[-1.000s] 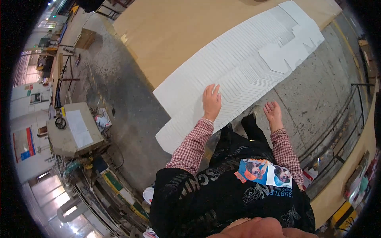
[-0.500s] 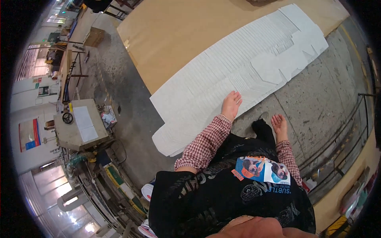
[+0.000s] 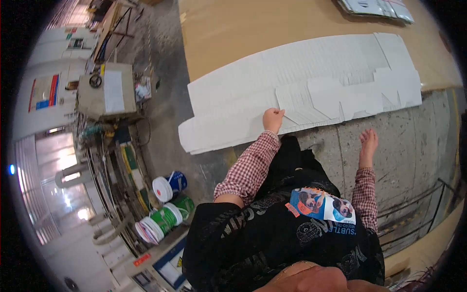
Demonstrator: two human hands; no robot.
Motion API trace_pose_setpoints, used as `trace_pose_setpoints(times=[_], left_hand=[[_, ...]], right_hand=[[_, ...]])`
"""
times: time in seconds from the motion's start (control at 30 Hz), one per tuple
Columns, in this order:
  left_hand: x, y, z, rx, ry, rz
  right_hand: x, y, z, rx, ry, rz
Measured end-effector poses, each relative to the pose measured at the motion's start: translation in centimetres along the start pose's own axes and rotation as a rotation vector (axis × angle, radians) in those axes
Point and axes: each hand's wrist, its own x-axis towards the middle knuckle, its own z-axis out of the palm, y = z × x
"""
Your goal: Organizing and aligning a large stack of die-cut paper sheets on a work table.
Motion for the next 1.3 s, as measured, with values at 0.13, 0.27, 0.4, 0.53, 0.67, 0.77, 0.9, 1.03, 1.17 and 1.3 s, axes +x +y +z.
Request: trace_pose_setpoints(times=[0.13,0.27,0.4,0.53,0.67,0.77,0.9,1.03,1.17,1.3], left_hand=[[-1.0,0.4,-0.1,0.137,0.101,-0.026],[-1.9,0.6,0.3,0.092,0.149,-0.064],[-2.0,0.7,1.1,0.065,0.158,-0.039],[-2.4,1.1,1.1,0.093,0.225,0.026],[-2.5,1.0,1.1,0.110,0.281,0.031],[-2.5,1.5,1.4,0.065,0.270,0.018],[-2.5,0.5,1.3,0.070,0.329,0.008],[-2.1,0.4,1.8,0.047,0.340,-0.042],[-1.0,-0.1,3.0,0.107,0.332,0.038],[-2.5,-0.7,1.1,0.098,0.342,-0.022]], right_hand=[[3.6,-3.8,4.7,-0.061,-0.062,-0.124],[9.0,-5.8,4.5,-0.421,0.026,-0.404],[14.2,-8.0,3.5,-0.884,0.075,-0.543],[16.5,-9.0,3.6,-1.237,0.069,-0.626],[16.4,-8.9,4.8,-1.375,-0.193,-0.421],[16.3,-8.8,4.3,-1.550,-0.149,-0.591],[14.8,-8.6,5.0,-1.477,-0.185,-0.610],[14.2,-9.4,4.8,-1.405,-0.195,-0.600],[16.0,-9.3,3.1,-1.360,-0.240,-0.656],[14.1,-10.1,5.8,-1.455,-0.302,-0.641]])
